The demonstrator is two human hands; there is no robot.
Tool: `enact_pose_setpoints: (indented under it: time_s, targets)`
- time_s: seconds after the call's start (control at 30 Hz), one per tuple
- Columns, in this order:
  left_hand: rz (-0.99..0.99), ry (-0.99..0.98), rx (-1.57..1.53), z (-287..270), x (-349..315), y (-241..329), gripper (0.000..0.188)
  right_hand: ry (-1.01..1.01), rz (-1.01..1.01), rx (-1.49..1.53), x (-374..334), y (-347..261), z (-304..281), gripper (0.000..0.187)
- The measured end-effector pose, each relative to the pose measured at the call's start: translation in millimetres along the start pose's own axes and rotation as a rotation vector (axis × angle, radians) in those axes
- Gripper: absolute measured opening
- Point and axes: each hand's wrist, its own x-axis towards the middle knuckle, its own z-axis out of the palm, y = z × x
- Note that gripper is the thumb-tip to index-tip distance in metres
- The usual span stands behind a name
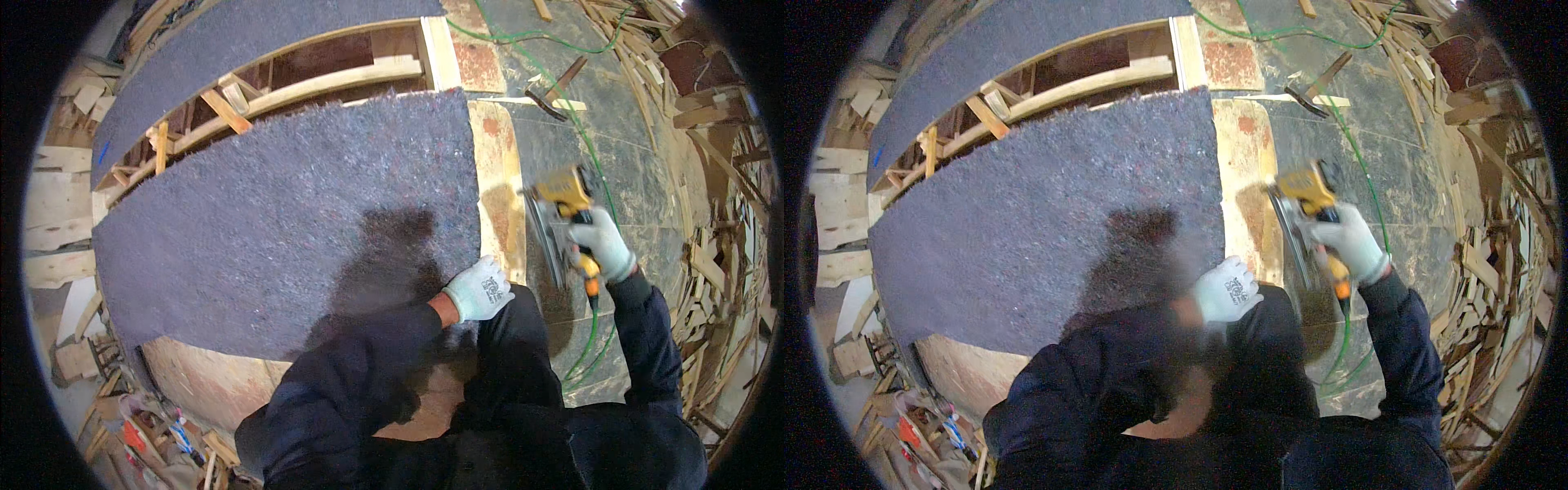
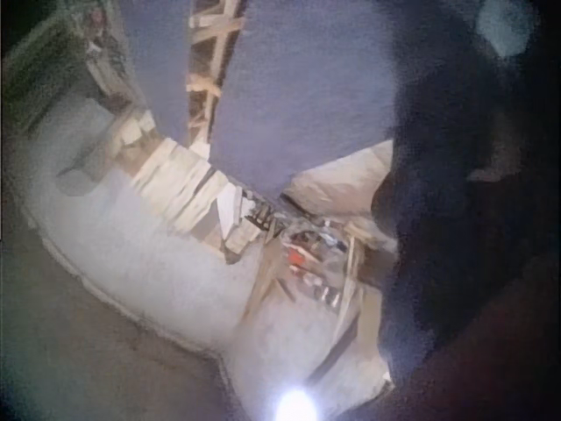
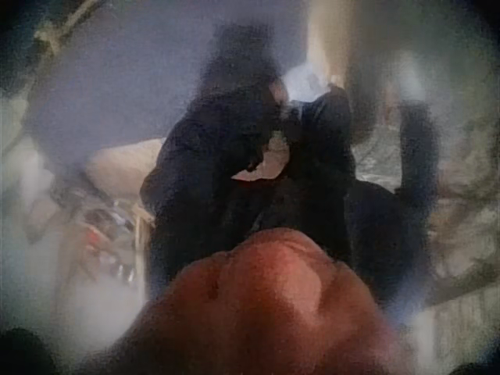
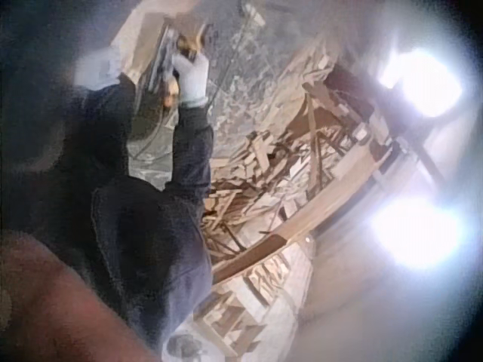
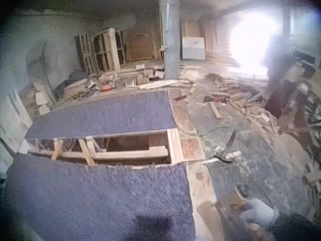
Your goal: The person cuts a piece of dark carpet with a utility knife, trims the edges, and positions it over a wooden frame. They then use a pneumatic nail gun to fasten the carpet to the frame, adjusting the material as needed.
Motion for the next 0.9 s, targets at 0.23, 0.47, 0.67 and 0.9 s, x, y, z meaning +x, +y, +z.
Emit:
enact_pose_setpoints:
  time_s: [0.23, 0.47, 0.67, 0.9]
  targets:
    - [0.06, 0.231, 0.045, 1.0, -2.3, -0.4, 0.027, 0.028, -0.308, -0.288, 114.9, -68.0, 30.0, 0.021]
    - [0.057, 0.197, 0.053, -7.3, -1.1, 2.6, 0.026, 0.127, -0.177, -0.566, 175.1, -82.0, 48.6, 0.032]
    - [0.067, 0.032, 0.185, -8.4, -0.4, 9.4, 0.028, 0.099, -0.26, -0.374, 126.1, -63.4, 52.5, 0.022]
    - [-0.022, -0.073, 0.282, -18.4, 3.4, 33.2, 0.026, 0.111, -0.189, -0.285, 45.8, -42.3, 57.0, 0.017]
